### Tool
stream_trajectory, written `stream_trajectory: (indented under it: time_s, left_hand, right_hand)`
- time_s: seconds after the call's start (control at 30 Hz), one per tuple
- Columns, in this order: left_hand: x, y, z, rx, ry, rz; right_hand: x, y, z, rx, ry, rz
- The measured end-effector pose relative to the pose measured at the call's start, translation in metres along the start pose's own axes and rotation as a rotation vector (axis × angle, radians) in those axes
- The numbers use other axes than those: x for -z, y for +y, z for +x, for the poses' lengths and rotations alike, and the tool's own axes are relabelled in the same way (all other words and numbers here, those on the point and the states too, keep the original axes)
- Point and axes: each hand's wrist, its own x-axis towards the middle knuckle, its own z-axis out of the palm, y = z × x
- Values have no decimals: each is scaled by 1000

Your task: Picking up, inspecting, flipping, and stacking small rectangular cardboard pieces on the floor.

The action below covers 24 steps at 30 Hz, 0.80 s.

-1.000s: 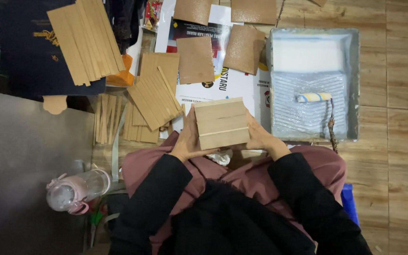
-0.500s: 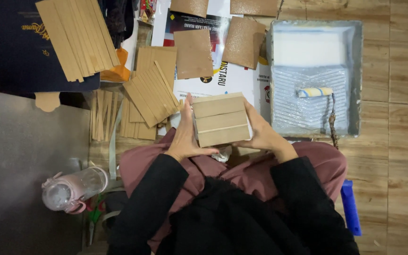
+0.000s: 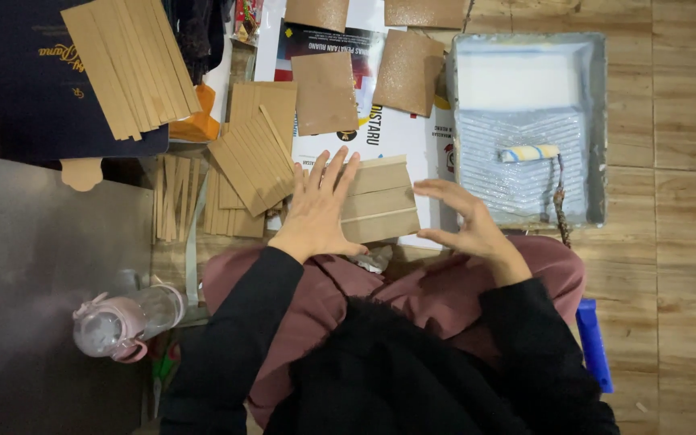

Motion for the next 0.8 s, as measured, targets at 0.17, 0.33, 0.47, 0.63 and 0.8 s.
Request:
stream_trajectory:
  time_s: [0.17,0.33,0.47,0.63,0.8]
  left_hand:
    - [5,2,0,1,-15,5]
    - [8,4,-1,6,-20,-8]
    - [8,4,0,4,-31,0]
    - [8,3,2,12,-37,21]
    - [8,4,3,16,-56,32]
  right_hand:
    - [-7,18,-8,60,121,-123]
    - [-12,23,-7,60,191,-195]
    - [-14,25,-7,80,190,-252]
    - [-14,24,-5,75,163,-258]
    - [-4,5,7,90,61,-280]
